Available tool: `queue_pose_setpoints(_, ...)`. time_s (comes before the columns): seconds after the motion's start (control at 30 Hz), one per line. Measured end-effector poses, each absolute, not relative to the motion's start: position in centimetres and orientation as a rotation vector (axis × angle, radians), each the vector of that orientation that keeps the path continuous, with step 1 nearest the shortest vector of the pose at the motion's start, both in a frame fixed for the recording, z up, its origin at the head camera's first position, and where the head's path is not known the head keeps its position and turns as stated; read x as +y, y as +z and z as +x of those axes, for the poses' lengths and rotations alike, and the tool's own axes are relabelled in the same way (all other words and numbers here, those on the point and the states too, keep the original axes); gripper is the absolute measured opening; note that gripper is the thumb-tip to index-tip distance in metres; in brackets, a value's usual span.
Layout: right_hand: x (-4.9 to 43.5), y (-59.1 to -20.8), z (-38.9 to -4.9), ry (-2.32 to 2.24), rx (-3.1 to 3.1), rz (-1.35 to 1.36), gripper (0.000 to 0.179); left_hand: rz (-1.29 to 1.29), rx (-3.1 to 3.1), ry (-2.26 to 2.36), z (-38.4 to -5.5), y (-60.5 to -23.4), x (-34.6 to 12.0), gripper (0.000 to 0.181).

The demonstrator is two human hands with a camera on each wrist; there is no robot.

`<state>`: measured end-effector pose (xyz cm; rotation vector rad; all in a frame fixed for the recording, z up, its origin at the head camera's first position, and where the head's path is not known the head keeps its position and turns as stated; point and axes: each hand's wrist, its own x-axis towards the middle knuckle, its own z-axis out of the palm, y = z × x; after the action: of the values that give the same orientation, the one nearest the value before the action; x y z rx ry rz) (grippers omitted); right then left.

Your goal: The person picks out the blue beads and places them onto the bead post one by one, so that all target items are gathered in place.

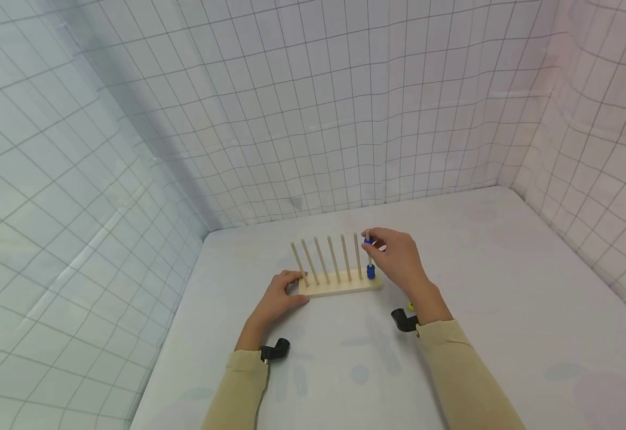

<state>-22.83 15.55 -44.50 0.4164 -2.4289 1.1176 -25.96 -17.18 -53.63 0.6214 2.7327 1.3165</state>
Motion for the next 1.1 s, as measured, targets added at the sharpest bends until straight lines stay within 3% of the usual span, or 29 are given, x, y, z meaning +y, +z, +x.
queue_pose_setpoints(1.1, 15.7, -46.9, -22.6, 1.061, -2.634, 0.365, 0.027, 0.602, 2.739, 1.309, -26.0, -53.6, -17.1, 0.059)
